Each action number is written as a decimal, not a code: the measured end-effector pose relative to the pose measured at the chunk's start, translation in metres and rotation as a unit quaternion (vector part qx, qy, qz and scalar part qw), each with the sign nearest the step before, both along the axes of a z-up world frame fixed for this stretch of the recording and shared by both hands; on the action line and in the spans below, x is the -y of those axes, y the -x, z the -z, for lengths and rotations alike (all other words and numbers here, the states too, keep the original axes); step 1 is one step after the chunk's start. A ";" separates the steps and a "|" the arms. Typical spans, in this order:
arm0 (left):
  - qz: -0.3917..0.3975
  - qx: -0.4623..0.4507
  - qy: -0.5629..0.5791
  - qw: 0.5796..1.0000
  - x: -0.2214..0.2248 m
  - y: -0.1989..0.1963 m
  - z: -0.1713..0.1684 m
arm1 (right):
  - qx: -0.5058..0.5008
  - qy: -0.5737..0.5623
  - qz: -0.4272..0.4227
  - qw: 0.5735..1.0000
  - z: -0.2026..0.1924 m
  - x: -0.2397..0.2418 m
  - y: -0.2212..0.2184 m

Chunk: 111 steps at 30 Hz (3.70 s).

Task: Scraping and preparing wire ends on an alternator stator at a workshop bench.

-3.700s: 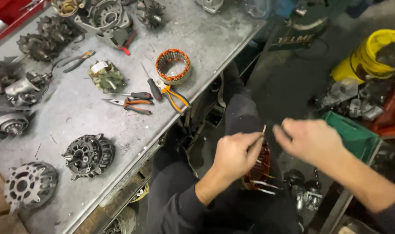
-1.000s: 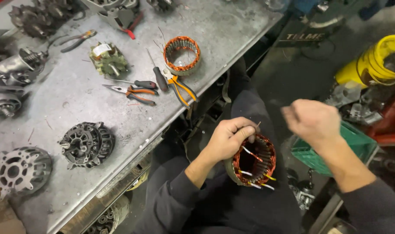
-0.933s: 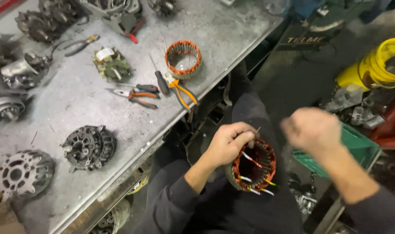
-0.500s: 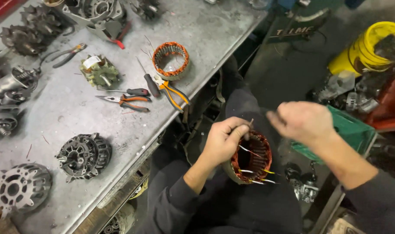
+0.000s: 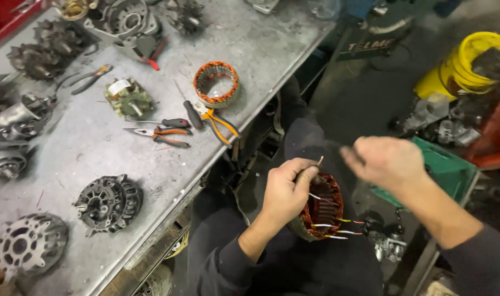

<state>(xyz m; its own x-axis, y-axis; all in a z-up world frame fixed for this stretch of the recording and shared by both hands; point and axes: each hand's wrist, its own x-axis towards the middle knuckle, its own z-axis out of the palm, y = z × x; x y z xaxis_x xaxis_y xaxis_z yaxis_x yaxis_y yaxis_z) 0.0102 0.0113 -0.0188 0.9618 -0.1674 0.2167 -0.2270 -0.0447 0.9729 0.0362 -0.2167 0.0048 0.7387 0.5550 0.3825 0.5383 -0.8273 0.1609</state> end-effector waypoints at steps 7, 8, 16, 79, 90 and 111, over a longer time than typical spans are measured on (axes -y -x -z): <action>-0.042 0.019 -0.050 0.998 0.010 0.012 -0.009 | -0.008 -0.020 -0.004 1.000 -0.004 0.000 0.015; -0.052 0.029 -0.057 0.997 0.009 0.011 -0.009 | -0.009 -0.038 0.031 0.999 -0.004 0.003 0.007; -0.072 0.071 -0.087 0.991 0.011 0.011 -0.009 | -0.044 -0.047 0.071 0.995 -0.001 0.003 0.007; 0.259 -0.033 0.099 0.960 0.021 -0.071 0.041 | -0.388 -0.517 0.295 0.703 0.078 0.012 0.077; 0.428 -0.208 0.229 0.849 0.010 -0.071 0.089 | -0.351 -0.410 0.458 0.706 0.036 -0.033 0.105; 0.196 -0.236 0.256 0.917 -0.024 -0.026 0.113 | -0.402 -0.214 0.444 0.772 0.005 -0.055 0.125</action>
